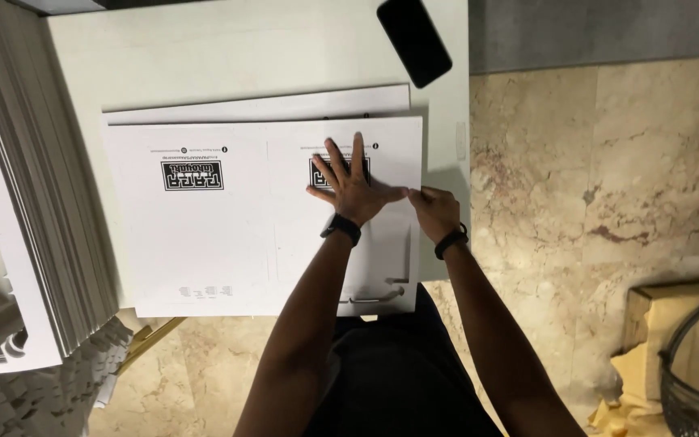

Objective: The person is removing excess cardboard pieces from pre-cut sheets, preparing them for further processing or assembly.

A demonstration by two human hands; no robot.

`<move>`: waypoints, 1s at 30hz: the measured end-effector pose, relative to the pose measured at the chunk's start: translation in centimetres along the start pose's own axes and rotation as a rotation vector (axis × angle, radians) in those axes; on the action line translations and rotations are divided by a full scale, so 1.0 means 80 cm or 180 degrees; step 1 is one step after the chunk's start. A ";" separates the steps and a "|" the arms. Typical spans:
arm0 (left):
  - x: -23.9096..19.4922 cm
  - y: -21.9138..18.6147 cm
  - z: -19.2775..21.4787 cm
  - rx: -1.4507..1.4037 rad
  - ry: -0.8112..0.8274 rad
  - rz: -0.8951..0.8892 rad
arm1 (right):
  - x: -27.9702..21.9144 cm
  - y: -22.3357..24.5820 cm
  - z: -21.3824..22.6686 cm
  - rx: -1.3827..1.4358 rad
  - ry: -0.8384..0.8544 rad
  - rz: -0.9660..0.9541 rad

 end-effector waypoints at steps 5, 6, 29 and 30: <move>0.018 0.004 -0.016 0.0362 0.0188 0.0469 | 0.027 -0.010 -0.010 -0.0457 -0.0144 0.0075; 0.018 0.002 -0.016 0.0343 0.0190 0.0495 | 0.018 0.004 -0.008 -0.0482 -0.0123 0.0075; 0.041 0.003 -0.025 -0.0086 -0.0389 0.1311 | 0.067 0.141 0.025 -0.0599 -0.0976 0.0928; 0.048 0.013 -0.035 -0.0095 -0.0397 0.1335 | 0.045 0.150 0.021 -0.0608 -0.0952 0.0936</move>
Point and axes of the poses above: each hand's wrist, its own x-axis towards the middle knuckle, its own z-axis out of the back of the hand, y = z × x, the point moved 7 cm from there along x, towards the middle knuckle, and after that the axes turned 1 degree about -y, right-handed, at the moved point
